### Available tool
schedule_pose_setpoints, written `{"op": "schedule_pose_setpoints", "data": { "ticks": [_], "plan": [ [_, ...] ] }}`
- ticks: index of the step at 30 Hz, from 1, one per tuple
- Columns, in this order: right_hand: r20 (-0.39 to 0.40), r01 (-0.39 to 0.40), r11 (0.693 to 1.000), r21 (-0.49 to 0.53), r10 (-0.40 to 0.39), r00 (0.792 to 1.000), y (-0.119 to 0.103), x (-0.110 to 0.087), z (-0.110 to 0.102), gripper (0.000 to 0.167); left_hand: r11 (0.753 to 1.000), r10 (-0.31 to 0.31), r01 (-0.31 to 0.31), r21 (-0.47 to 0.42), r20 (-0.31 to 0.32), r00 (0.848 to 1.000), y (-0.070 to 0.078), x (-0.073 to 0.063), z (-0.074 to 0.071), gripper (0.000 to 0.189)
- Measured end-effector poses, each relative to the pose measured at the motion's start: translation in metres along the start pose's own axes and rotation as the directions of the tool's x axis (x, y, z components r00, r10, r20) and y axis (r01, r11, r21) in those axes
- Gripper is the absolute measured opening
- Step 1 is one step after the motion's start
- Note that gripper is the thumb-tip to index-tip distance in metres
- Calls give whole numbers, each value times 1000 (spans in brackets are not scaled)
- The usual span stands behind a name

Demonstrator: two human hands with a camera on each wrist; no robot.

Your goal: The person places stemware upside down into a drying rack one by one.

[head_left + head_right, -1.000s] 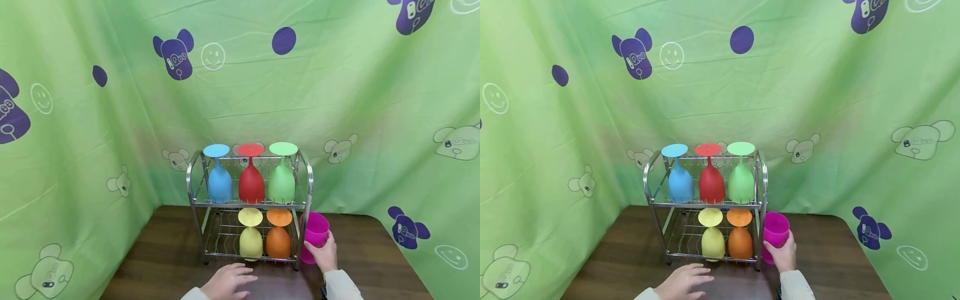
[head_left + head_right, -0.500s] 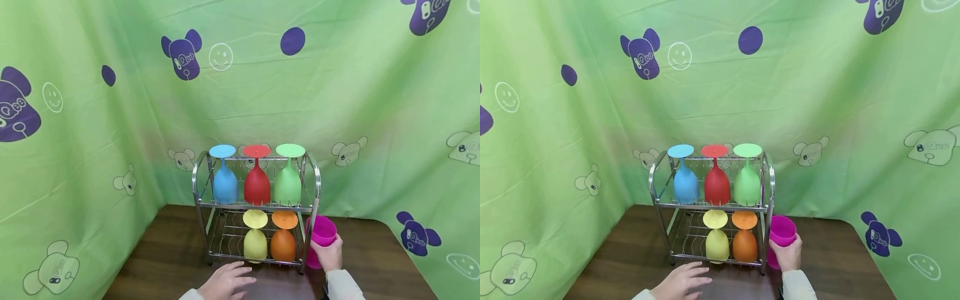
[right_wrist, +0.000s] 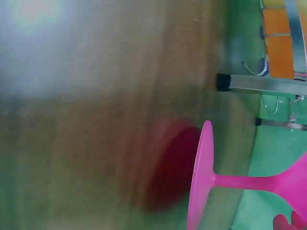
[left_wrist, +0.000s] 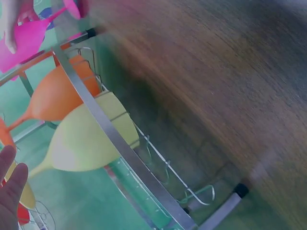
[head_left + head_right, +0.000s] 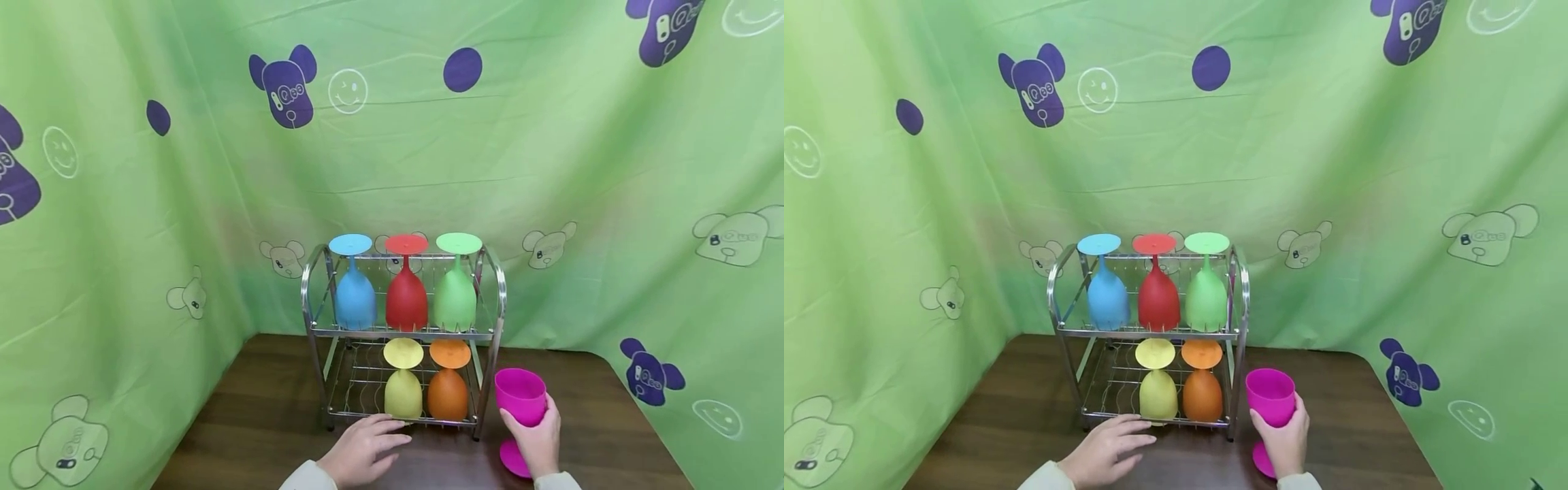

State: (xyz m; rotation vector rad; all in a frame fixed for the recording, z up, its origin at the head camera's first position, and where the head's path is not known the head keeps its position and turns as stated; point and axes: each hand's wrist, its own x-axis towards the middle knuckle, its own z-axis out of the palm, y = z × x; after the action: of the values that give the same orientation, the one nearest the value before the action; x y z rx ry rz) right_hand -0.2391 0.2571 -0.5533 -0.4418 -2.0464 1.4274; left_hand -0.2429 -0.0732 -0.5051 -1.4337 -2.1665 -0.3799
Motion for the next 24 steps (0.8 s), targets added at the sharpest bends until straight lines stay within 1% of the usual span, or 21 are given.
{"op": "schedule_pose_setpoints", "data": {
  "ticks": [2, 7, 12, 17, 19, 21, 23, 24],
  "plan": [
    [8, 23, 1000, -15, -23, 1000, 1, -4, -3, 87, 1000, -2, 2, -7, 2, 1000, 1, 2, 0, 34],
    [71, 60, 996, -68, -55, 996, 0, -14, -12, 94, 999, -6, 6, -40, 7, 1000, 3, 6, 0, 34],
    [80, 66, 994, -86, -59, 995, -6, -22, -17, 96, 1000, 7, -7, -15, 2, 1000, 4, 13, 2, 34],
    [102, 71, 992, -108, -60, 993, -14, -29, -22, 97, 1000, 7, -8, -9, -24, 1000, 4, 19, 2, 35],
    [118, 99, 987, -123, -84, 989, -17, -32, -24, 97, 1000, 13, -13, -8, -41, 999, 5, 21, 2, 36],
    [132, 144, 980, -135, -126, 983, -21, -37, -25, 97, 1000, 21, -22, -7, -61, 998, 5, 24, 2, 36],
    [134, 206, 968, -144, -187, 973, -24, -42, -24, 96, 999, 32, -32, -2, -81, 996, 7, 28, 3, 39],
    [134, 248, 957, -148, -229, 964, -26, -45, -23, 96, 999, 33, -33, -2, -90, 995, 7, 29, 3, 41]
  ]
}}
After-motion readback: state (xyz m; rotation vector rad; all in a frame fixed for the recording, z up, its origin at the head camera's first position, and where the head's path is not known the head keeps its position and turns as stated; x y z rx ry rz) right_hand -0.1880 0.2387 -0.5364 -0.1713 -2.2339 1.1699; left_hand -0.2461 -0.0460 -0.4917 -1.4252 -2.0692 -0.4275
